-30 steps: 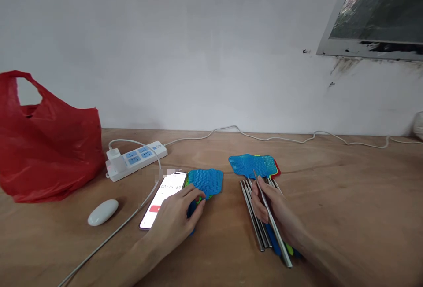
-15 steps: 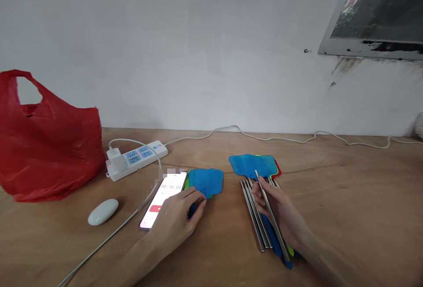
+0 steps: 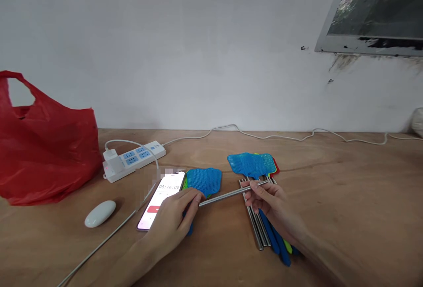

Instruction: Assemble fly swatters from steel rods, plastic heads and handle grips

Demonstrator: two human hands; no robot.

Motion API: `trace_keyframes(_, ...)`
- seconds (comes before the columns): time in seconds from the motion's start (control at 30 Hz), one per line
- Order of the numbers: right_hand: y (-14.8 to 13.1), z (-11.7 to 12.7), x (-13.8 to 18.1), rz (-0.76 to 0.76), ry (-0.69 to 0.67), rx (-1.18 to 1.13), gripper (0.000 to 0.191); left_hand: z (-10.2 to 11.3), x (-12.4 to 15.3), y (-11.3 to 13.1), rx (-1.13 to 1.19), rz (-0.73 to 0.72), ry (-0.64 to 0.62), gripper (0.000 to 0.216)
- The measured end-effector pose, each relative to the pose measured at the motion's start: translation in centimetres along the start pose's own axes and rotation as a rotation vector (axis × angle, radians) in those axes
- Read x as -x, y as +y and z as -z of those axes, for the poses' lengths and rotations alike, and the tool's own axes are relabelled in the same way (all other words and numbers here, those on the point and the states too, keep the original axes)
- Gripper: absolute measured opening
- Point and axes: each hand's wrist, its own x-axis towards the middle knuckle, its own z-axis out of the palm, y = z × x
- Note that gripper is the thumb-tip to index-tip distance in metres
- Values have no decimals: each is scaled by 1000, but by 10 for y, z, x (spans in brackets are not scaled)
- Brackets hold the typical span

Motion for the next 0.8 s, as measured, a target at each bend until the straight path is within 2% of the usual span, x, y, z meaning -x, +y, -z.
trace_keyframes(0.13,-1,-4,1,-26,-73,10,38,1,1,4,125,-20,19,36)
trace_keyframes(0.27,0,-8,4,-59,-149,27,37,-3,3,5,27,-59,-98,23)
trace_keyframes(0.43,4,-8,5,19,-147,80,35,-5,4,6,-33,-34,-166,29)
trace_keyframes(0.8,4,-5,6,95,-199,133,29,-2,3,9,27,-44,-189,34)
